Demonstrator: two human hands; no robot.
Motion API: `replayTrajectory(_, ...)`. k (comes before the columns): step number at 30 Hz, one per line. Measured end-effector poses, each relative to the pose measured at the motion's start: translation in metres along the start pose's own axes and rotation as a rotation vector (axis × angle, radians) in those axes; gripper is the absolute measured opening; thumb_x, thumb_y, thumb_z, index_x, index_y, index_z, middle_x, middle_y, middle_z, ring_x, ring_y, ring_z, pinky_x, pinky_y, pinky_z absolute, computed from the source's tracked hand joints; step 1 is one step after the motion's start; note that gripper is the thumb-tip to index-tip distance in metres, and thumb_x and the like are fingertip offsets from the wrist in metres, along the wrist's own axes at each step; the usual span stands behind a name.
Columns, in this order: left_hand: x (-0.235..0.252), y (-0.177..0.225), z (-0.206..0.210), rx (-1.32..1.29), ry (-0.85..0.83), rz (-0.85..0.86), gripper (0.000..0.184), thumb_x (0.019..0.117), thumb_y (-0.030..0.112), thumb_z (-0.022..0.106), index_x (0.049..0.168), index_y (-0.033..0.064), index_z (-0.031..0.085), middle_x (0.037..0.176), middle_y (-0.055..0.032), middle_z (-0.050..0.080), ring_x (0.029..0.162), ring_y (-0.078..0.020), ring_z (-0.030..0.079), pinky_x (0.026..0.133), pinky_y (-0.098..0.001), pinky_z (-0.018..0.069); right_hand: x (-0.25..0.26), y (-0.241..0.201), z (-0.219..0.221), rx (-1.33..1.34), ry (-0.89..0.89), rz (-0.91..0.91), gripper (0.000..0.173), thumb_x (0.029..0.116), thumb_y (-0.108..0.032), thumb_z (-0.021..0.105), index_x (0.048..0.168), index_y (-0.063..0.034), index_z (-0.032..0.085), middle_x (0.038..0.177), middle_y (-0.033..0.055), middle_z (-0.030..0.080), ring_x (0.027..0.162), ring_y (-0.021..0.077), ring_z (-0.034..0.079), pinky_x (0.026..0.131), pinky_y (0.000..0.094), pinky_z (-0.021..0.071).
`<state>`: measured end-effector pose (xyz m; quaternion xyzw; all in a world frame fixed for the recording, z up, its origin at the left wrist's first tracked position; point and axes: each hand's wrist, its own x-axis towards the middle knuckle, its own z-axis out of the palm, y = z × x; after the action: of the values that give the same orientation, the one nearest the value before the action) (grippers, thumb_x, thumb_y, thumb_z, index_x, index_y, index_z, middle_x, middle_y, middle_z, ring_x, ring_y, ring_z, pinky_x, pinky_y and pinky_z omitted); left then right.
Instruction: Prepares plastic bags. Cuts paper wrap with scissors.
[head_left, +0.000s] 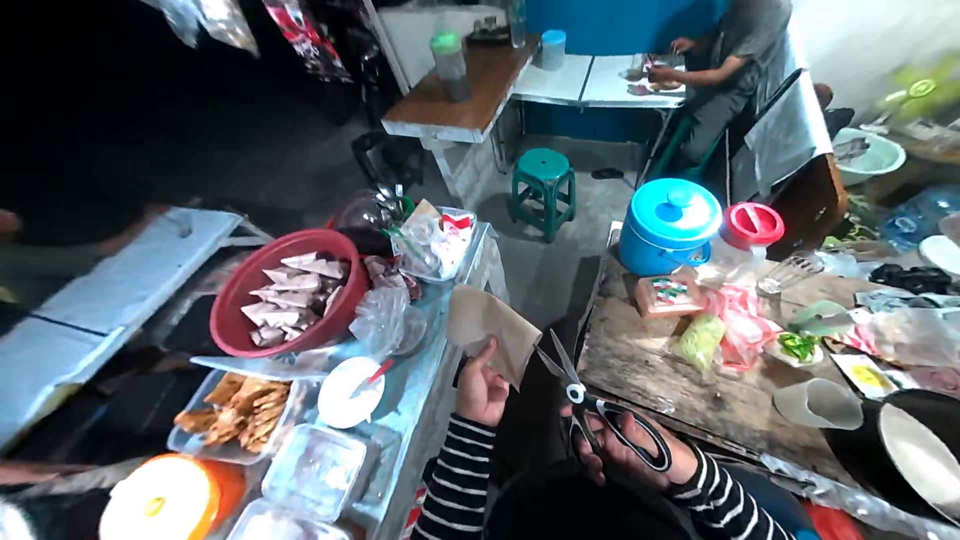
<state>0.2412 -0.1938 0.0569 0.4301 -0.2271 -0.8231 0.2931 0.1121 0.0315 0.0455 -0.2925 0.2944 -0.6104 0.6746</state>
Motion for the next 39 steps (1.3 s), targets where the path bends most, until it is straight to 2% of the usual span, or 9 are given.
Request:
replayTrajectory(4,-0.004,-0.003,-0.005,0.07,-0.133,0.129,0.034,0.1,0.003,0.06,0.132,0.0007,0.05,0.11,-0.015,0.071,0.096,-0.0239,0.072,0.084,-0.044,0.0622,0.004,0.0,0.007,0.022,-0.002,-0.054,0.082,0.0914,-0.071,0.061,0.149,-0.0134,0.05,0.103,0.0091,0.068,0.085,0.0202,0.068,0.077,0.0365,0.0602)
replayTrajectory(6,-0.006,-0.006,-0.006,0.095,-0.152,0.199,0.042,0.0944,-0.003,0.065,0.133,-0.0017,0.051,0.112,-0.0168,0.071,0.098,-0.026,0.073,0.085,-0.0462,0.0626,0.006,0.0,0.01,0.025,0.016,-0.085,0.08,0.0913,-0.069,0.062,0.149,-0.0148,0.051,0.102,0.0081,0.068,0.084,0.0189,0.068,0.076,0.0345,0.0601)
replayTrajectory(12,-0.004,0.0,-0.005,0.087,-0.262,0.276,0.044,0.0949,-0.004,0.063,0.136,-0.0038,0.048,0.115,-0.0201,0.069,0.103,-0.0295,0.071,0.09,-0.0491,0.0605,0.004,0.004,0.026,-0.185,0.215,-0.173,0.065,0.0972,-0.06,0.062,0.138,-0.0096,0.063,0.078,0.001,0.068,0.052,0.0049,0.056,0.045,0.0204,0.0494)
replayTrajectory(14,-0.004,0.004,-0.005,0.123,-0.292,0.302,0.043,0.094,-0.003,0.064,0.134,-0.0048,0.049,0.114,-0.0192,0.07,0.103,-0.0289,0.071,0.091,-0.0487,0.0604,0.004,0.008,0.027,-0.179,0.217,-0.183,0.064,0.0951,-0.057,0.067,0.141,-0.0118,0.062,0.081,0.0017,0.07,0.056,0.0062,0.059,0.048,0.0219,0.0512)
replayTrajectory(17,-0.005,0.009,-0.003,0.164,-0.361,0.334,0.042,0.0916,-0.004,0.067,0.131,-0.0049,0.051,0.113,-0.0173,0.071,0.104,-0.0266,0.071,0.092,-0.0468,0.0604,0.01,0.013,0.024,-0.102,0.113,-0.249,0.071,0.0953,-0.063,0.063,0.149,-0.0184,0.046,0.088,0.0059,0.067,0.066,0.0137,0.064,0.058,0.0276,0.0563)
replayTrajectory(21,-0.007,0.008,-0.001,0.224,-0.462,0.358,0.048,0.088,-0.002,0.072,0.131,-0.0055,0.052,0.115,-0.0179,0.071,0.105,-0.0273,0.071,0.093,-0.0468,0.0602,0.013,0.013,0.024,0.001,0.105,-0.316,0.06,0.0971,-0.057,0.064,0.145,-0.0261,0.044,0.09,0.0073,0.067,0.066,0.0155,0.065,0.057,0.0277,0.0566)
replayTrajectory(25,-0.006,0.005,0.003,0.167,-0.389,0.336,0.048,0.092,-0.002,0.067,0.135,-0.0052,0.047,0.116,-0.0195,0.069,0.105,-0.029,0.071,0.092,-0.0487,0.0603,0.008,0.014,0.017,0.062,0.073,-0.324,0.061,0.0941,-0.065,0.062,0.143,-0.0317,0.047,0.094,0.0062,0.069,0.071,0.0169,0.068,0.061,0.0284,0.0575)
replayTrajectory(32,0.001,0.014,0.005,0.069,-0.33,0.323,0.039,0.0973,-0.001,0.059,0.134,-0.002,0.046,0.112,-0.0169,0.07,0.102,-0.0274,0.071,0.09,-0.0478,0.0607,-0.01,0.014,0.009,-0.096,0.073,-0.258,0.061,0.0932,-0.056,0.069,0.141,-0.0237,0.047,0.094,0.0057,0.067,0.072,0.0149,0.066,0.061,0.027,0.0561)
replayTrajectory(39,0.002,0.011,0.008,0.139,-0.385,0.312,0.04,0.0934,-0.006,0.063,0.131,-0.004,0.048,0.112,-0.0175,0.07,0.103,-0.0275,0.071,0.093,-0.0469,0.06,0.001,0.009,0.01,-0.061,0.062,-0.281,0.063,0.0944,-0.054,0.069,0.143,-0.0227,0.044,0.097,0.0072,0.067,0.072,0.016,0.066,0.06,0.0273,0.0564)
